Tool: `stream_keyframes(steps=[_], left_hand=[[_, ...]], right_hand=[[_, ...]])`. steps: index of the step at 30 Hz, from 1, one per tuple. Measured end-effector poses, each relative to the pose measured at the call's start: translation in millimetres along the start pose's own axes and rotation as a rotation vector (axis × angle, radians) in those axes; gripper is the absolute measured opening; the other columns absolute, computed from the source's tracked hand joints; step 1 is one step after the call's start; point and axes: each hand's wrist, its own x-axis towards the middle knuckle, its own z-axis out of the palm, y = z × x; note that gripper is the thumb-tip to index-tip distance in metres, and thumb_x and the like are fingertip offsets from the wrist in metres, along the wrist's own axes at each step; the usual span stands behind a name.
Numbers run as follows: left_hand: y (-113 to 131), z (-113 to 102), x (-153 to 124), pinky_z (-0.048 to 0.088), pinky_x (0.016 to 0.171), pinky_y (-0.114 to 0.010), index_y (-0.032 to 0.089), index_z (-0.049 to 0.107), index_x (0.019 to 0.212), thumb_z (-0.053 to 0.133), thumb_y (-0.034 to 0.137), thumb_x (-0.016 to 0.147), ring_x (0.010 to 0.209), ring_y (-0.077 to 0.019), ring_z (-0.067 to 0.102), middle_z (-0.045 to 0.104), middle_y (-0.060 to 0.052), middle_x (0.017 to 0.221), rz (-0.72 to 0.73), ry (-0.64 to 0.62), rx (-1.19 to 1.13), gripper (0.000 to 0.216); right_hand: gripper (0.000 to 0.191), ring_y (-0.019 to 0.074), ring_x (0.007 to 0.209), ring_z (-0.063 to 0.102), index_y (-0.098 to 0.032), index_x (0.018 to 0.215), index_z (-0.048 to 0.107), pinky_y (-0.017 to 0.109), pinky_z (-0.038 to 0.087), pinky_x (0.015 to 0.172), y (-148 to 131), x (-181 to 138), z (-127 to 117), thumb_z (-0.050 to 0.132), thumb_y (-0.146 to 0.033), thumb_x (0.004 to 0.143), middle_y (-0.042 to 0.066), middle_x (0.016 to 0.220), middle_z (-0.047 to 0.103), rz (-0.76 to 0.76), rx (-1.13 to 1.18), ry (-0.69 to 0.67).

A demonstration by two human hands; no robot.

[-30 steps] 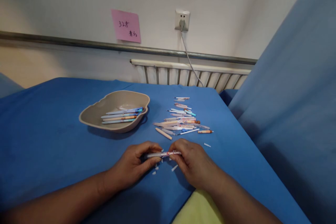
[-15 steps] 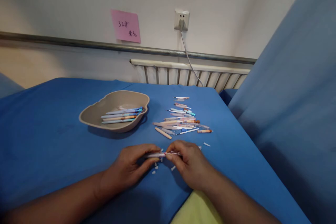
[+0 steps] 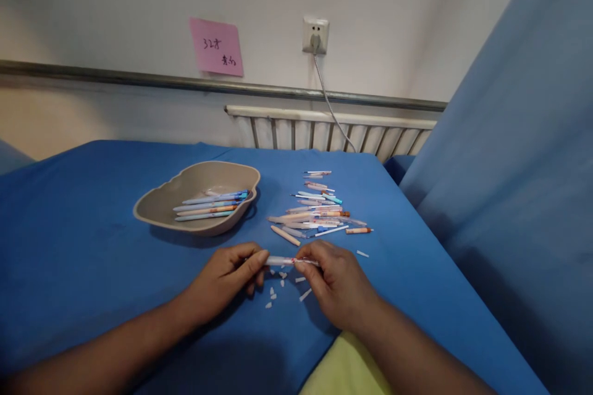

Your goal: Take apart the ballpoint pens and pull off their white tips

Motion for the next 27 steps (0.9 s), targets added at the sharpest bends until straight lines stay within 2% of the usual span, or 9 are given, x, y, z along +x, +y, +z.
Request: stream_keyframes(steps=[3,5,7,10,12,16,19,23,27], left_hand=[[-1.2,1.4,2.7,0.042,0.053,-0.02,0.014,0.059,0.077,0.066,0.032,0.075,0.057,-0.0102,0.052,0.057,0.002,0.066,0.004,0.012,-0.19,0.02],[-1.6,1.8,3.1,0.044,0.059,-0.021,0.015,0.059,0.091,0.073,0.028,0.068,0.066,-0.0114,0.056,0.061,0.0,0.078,0.031,-0.009,-0.289,0.03],[-1.8,2.1,3.1,0.045,0.059,-0.023,0.017,0.056,0.103,0.071,0.036,0.07,0.067,-0.0122,0.058,0.063,-0.002,0.085,0.008,-0.054,-0.353,0.041],[-1.8,2.2,3.2,0.039,0.047,-0.021,0.013,0.059,0.085,0.052,0.05,0.083,0.049,-0.0095,0.052,0.06,-0.001,0.064,-0.111,-0.099,-0.32,0.038],[-0.9,1.9,3.2,0.035,0.045,-0.02,0.013,0.056,0.07,0.055,0.048,0.082,0.044,-0.0077,0.046,0.054,0.003,0.054,-0.147,-0.083,-0.296,0.037],[2.2,1.7,2.7,0.041,0.057,-0.019,0.014,0.059,0.079,0.076,0.03,0.064,0.062,-0.009,0.053,0.058,0.003,0.069,-0.058,-0.015,-0.391,0.028],[1.1,2.3,3.5,0.043,0.057,-0.021,0.016,0.06,0.095,0.074,0.035,0.067,0.064,-0.0109,0.056,0.062,0.0,0.075,-0.071,-0.02,-0.426,0.037],[-3.8,1.5,6.0,0.036,0.046,-0.02,0.013,0.057,0.068,0.052,0.052,0.083,0.045,-0.0082,0.047,0.054,0.001,0.054,-0.168,-0.074,-0.365,0.042],[-2.3,-0.4,5.3,0.037,0.051,-0.02,0.014,0.057,0.069,0.072,0.039,0.069,0.052,-0.0081,0.047,0.054,0.004,0.058,-0.111,-0.018,-0.352,0.03]], right_hand=[[0.011,0.0147,0.069,0.06,-0.022,0.088,0.062,0.024,0.043,0.063,0.9,0.6,0.1,0.051,-0.025,0.089,0.0,0.077,0.066,0.016,-0.004,-0.007],[0.012,0.0148,0.07,0.06,-0.022,0.089,0.062,0.025,0.043,0.064,1.7,0.5,0.6,0.051,-0.027,0.089,0.0,0.077,0.066,0.026,0.007,-0.007],[0.012,0.0151,0.07,0.061,-0.022,0.09,0.062,0.025,0.043,0.064,1.7,-0.2,1.0,0.05,-0.027,0.089,0.001,0.078,0.066,0.02,0.006,-0.005],[0.012,0.0147,0.07,0.06,-0.022,0.091,0.061,0.025,0.043,0.064,-0.3,-1.6,0.7,0.049,-0.026,0.09,0.001,0.078,0.065,-0.012,-0.021,-0.013],[0.012,0.0145,0.07,0.06,-0.022,0.092,0.061,0.025,0.043,0.064,-2.0,-2.4,0.3,0.049,-0.025,0.09,0.001,0.079,0.065,-0.028,-0.036,-0.016],[0.011,0.0148,0.07,0.06,-0.022,0.093,0.06,0.025,0.043,0.063,-3.0,-2.6,-0.7,0.049,-0.025,0.091,0.001,0.079,0.065,-0.032,-0.032,-0.008],[0.011,0.0145,0.069,0.06,-0.022,0.093,0.059,0.025,0.043,0.063,-2.7,-2.2,-1.2,0.049,-0.024,0.091,0.001,0.078,0.064,-0.047,-0.037,0.011],[0.011,0.0139,0.068,0.059,-0.022,0.093,0.059,0.025,0.042,0.063,-3.4,-1.9,-1.4,0.048,-0.022,0.091,0.001,0.077,0.063,-0.077,-0.082,-0.001],[0.011,0.0146,0.069,0.06,-0.022,0.092,0.059,0.025,0.042,0.063,-3.0,-1.6,-0.9,0.048,-0.023,0.091,0.001,0.078,0.064,-0.075,-0.088,-0.017]])
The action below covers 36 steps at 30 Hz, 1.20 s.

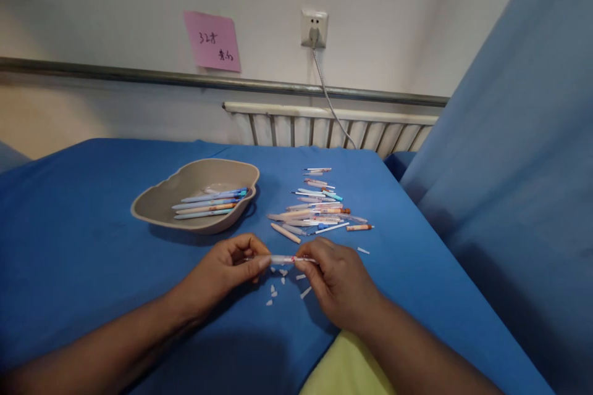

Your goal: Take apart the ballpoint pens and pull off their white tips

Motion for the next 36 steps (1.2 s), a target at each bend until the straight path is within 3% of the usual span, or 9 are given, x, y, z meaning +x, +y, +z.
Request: stream_keyframes(steps=[4,7,10,12,17,21,27,32,36], left_hand=[[3.7,2.5,-3.0,0.039,0.06,-0.021,0.015,0.058,0.08,0.077,0.029,0.062,0.064,-0.0094,0.051,0.056,0.004,0.069,0.091,0.018,-0.052,0.03],[2.3,4.0,-2.5,0.041,0.057,-0.023,0.016,0.058,0.09,0.068,0.041,0.072,0.062,-0.0113,0.054,0.06,0.001,0.073,0.046,-0.035,-0.074,0.033],[-0.3,3.7,-0.4,0.038,0.051,-0.022,0.013,0.057,0.071,0.051,0.049,0.084,0.05,-0.0097,0.049,0.057,0.0,0.059,-0.04,-0.063,0.002,0.039],[-1.0,3.1,0.3,0.037,0.05,-0.022,0.014,0.055,0.065,0.057,0.046,0.08,0.049,-0.0085,0.046,0.054,0.002,0.056,-0.036,-0.043,0.035,0.035],[-1.6,3.1,-1.9,0.04,0.058,-0.021,0.014,0.058,0.076,0.073,0.026,0.067,0.063,-0.0093,0.05,0.056,0.003,0.068,0.101,-0.001,0.0,0.021],[-4.0,4.2,-2.2,0.043,0.06,-0.023,0.017,0.056,0.105,0.075,0.03,0.067,0.067,-0.0117,0.055,0.059,0.001,0.078,0.082,-0.068,-0.083,0.044],[-4.9,2.7,1.5,0.036,0.048,-0.021,0.014,0.052,0.063,0.055,0.047,0.082,0.047,-0.0082,0.045,0.054,0.002,0.055,-0.038,-0.01,0.019,0.038],[-2.9,3.1,-0.5,0.038,0.054,-0.02,0.014,0.055,0.072,0.072,0.028,0.068,0.057,-0.0083,0.049,0.055,0.004,0.062,0.065,0.05,-0.024,0.022],[-3.2,4.9,-2.4,0.041,0.063,-0.02,0.016,0.056,0.085,0.075,0.02,0.065,0.068,-0.0096,0.052,0.057,0.003,0.074,0.129,-0.006,-0.1,0.027]], right_hand=[[0.01,0.0146,0.069,0.06,-0.023,0.092,0.059,0.025,0.042,0.063,0.7,-0.7,0.7,0.049,-0.023,0.091,0.001,0.078,0.064,0.02,0.036,0.018],[0.011,0.0152,0.07,0.06,-0.022,0.094,0.059,0.026,0.043,0.064,0.2,-1.6,0.6,0.048,-0.023,0.091,0.002,0.078,0.064,0.016,0.032,0.032],[0.012,0.0154,0.07,0.06,-0.022,0.094,0.059,0.026,0.042,0.064,-0.3,-1.7,0.6,0.047,-0.023,0.091,0.002,0.079,0.064,-0.008,0.007,0.021],[0.012,0.015,0.069,0.059,-0.022,0.093,0.059,0.026,0.042,0.064,-0.1,-1.5,0.9,0.047,-0.023,0.091,0.002,0.079,0.063,-0.008,0.002,0.012],[0.01,0.0137,0.068,0.059,-0.022,0.092,0.059,0.025,0.042,0.063,1.3,-1.3,1.4,0.049,-0.022,0.09,0.001,0.077,0.063,0.008,0.02,0.007],[0.01,0.0136,0.07,0.059,-0.021,0.093,0.059,0.024,0.042,0.064,1.6,-1.2,0.9,0.049,-0.021,0.091,0.001,0.078,0.063,-0.006,0.031,0.022],[0.011,0.0141,0.072,0.059,-0.02,0.094,0.059,0.025,0.042,0.066,1.9,-1.2,0.6,0.048,-0.02,0.091,0.002,0.08,0.063,-0.032,-0.007,0.024],[0.01,0.0137,0.07,0.059,-0.021,0.092,0.059,0.024,0.041,0.064,3.2,-0.8,1.3,0.05,-0.021,0.09,0.0,0.079,0.063,0.001,0.032,0.025],[0.009,0.0128,0.069,0.059,-0.021,0.092,0.059,0.023,0.041,0.064,3.8,-0.9,2.4,0.051,-0.022,0.09,-0.001,0.078,0.063,0.017,0.055,0.041]])
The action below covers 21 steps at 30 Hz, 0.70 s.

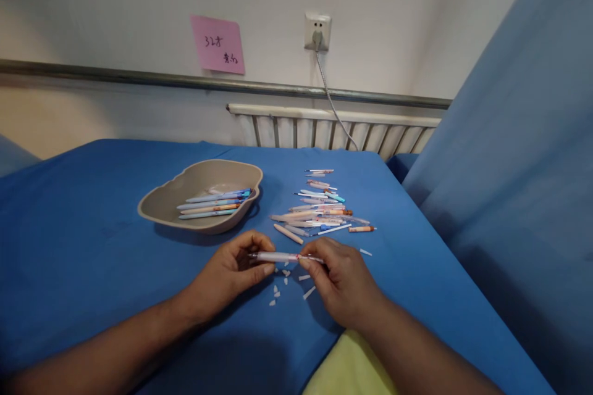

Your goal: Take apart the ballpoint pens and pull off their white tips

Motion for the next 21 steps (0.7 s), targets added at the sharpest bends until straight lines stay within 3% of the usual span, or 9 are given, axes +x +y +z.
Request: stream_keyframes(steps=[3,5,7,10,17,21], left_hand=[[-1.6,0.6,0.2,0.043,0.063,-0.022,0.018,0.055,0.102,0.072,0.029,0.07,0.072,-0.0124,0.056,0.061,0.0,0.083,-0.028,-0.058,-0.014,0.039],[-2.5,0.3,0.9,0.042,0.058,-0.023,0.014,0.058,0.089,0.062,0.04,0.079,0.063,-0.0119,0.055,0.061,-0.001,0.073,-0.085,-0.055,0.043,0.028],[-2.7,0.0,1.6,0.038,0.051,-0.022,0.014,0.056,0.069,0.053,0.047,0.084,0.052,-0.0104,0.05,0.056,0.001,0.058,-0.142,-0.029,0.106,0.037],[-1.6,-0.2,2.0,0.035,0.048,-0.021,0.015,0.053,0.063,0.059,0.046,0.079,0.047,-0.009,0.045,0.051,0.004,0.052,-0.137,0.002,0.128,0.035],[-1.1,0.9,0.0,0.04,0.059,-0.02,0.015,0.057,0.076,0.076,0.025,0.065,0.064,-0.0091,0.051,0.056,0.004,0.07,-0.017,0.02,0.025,0.024],[-4.1,0.4,-0.1,0.043,0.061,-0.022,0.019,0.056,0.104,0.075,0.028,0.067,0.067,-0.0116,0.054,0.059,0.002,0.077,-0.043,-0.042,-0.006,0.043]], right_hand=[[0.009,0.0125,0.07,0.059,-0.021,0.093,0.059,0.023,0.041,0.064,-0.1,-0.3,0.0,0.05,-0.022,0.09,-0.001,0.079,0.062,-0.017,-0.011,-0.005],[0.01,0.0129,0.071,0.059,-0.021,0.093,0.059,0.024,0.041,0.065,-0.3,-0.5,-0.3,0.05,-0.021,0.09,0.0,0.08,0.063,-0.029,-0.03,-0.006],[0.01,0.0135,0.072,0.059,-0.021,0.093,0.059,0.024,0.041,0.065,-0.3,-0.7,-0.5,0.049,-0.02,0.09,0.001,0.08,0.063,-0.04,-0.041,-0.005],[0.01,0.014,0.072,0.059,-0.021,0.093,0.059,0.024,0.042,0.065,0.0,-0.9,-0.1,0.05,-0.021,0.09,0.001,0.08,0.063,-0.041,-0.032,0.001],[0.009,0.0128,0.068,0.058,-0.022,0.091,0.059,0.024,0.041,0.063,1.1,-1.0,0.8,0.05,-0.021,0.09,0.0,0.077,0.062,-0.011,0.002,-0.003],[0.01,0.0138,0.071,0.059,-0.021,0.094,0.059,0.024,0.042,0.065,0.6,-1.5,0.3,0.05,-0.02,0.09,0.001,0.08,0.063,-0.044,-0.017,0.013]])
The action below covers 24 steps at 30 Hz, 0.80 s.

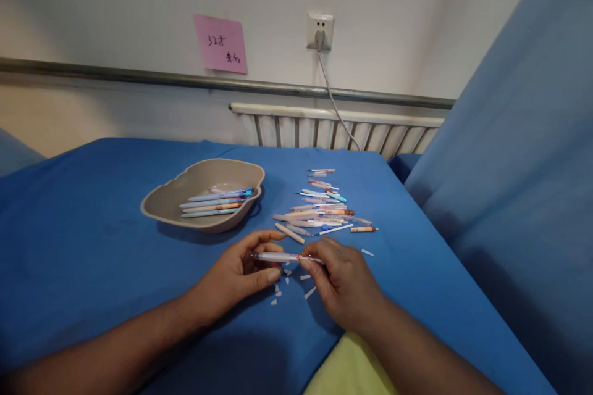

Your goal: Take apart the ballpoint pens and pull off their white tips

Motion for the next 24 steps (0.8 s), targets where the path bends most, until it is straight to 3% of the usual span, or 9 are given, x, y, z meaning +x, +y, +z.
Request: stream_keyframes(steps=[3,6,17,21,24], left_hand=[[-1.4,-2.5,1.7,0.041,0.056,-0.023,0.014,0.06,0.082,0.062,0.042,0.079,0.059,-0.0114,0.054,0.06,0.0,0.067,-0.073,0.008,0.078,0.028],[-0.7,-3.9,3.2,0.038,0.05,-0.022,0.014,0.054,0.062,0.054,0.047,0.083,0.049,-0.0093,0.048,0.055,0.001,0.056,-0.104,0.029,0.126,0.038],[8.4,-1.4,2.3,0.036,0.055,-0.023,0.015,0.055,0.065,0.065,0.039,0.073,0.054,-0.0103,0.047,0.055,0.002,0.057,-0.02,0.084,0.125,0.027],[3.8,-8.2,6.0,0.034,0.053,-0.021,0.015,0.057,0.069,0.069,0.039,0.072,0.055,-0.0099,0.047,0.055,0.003,0.059,-0.076,0.08,0.064,0.027],[-1.0,-12.4,9.3,0.035,0.055,-0.02,0.015,0.06,0.073,0.073,0.039,0.068,0.058,-0.0102,0.047,0.055,0.003,0.063,-0.097,0.027,0.078,0.028]], right_hand=[[0.01,0.0141,0.072,0.059,-0.021,0.094,0.058,0.025,0.042,0.066,-1.3,-1.0,-0.5,0.049,-0.02,0.09,0.001,0.08,0.062,-0.013,-0.023,-0.005],[0.01,0.0136,0.071,0.058,-0.021,0.094,0.058,0.025,0.041,0.065,-3.2,-1.6,-0.6,0.049,-0.02,0.091,0.001,0.079,0.061,-0.017,-0.038,-0.022],[0.009,0.0149,0.07,0.059,-0.022,0.09,0.061,0.025,0.043,0.063,-1.7,0.4,2.8,0.052,-0.024,0.088,0.002,0.078,0.063,0.068,0.103,0.04],[0.02,0.0136,0.063,0.058,-0.023,0.097,0.054,0.024,0.047,0.057,0.4,5.3,7.4,0.062,-0.028,0.081,0.001,0.08,0.063,0.235,0.486,0.238],[0.017,0.0119,0.063,0.057,-0.021,0.089,0.053,0.023,0.048,0.058,-1.4,9.8,8.4,0.066,-0.027,0.078,0.0,0.078,0.061,0.24,0.717,0.257]])
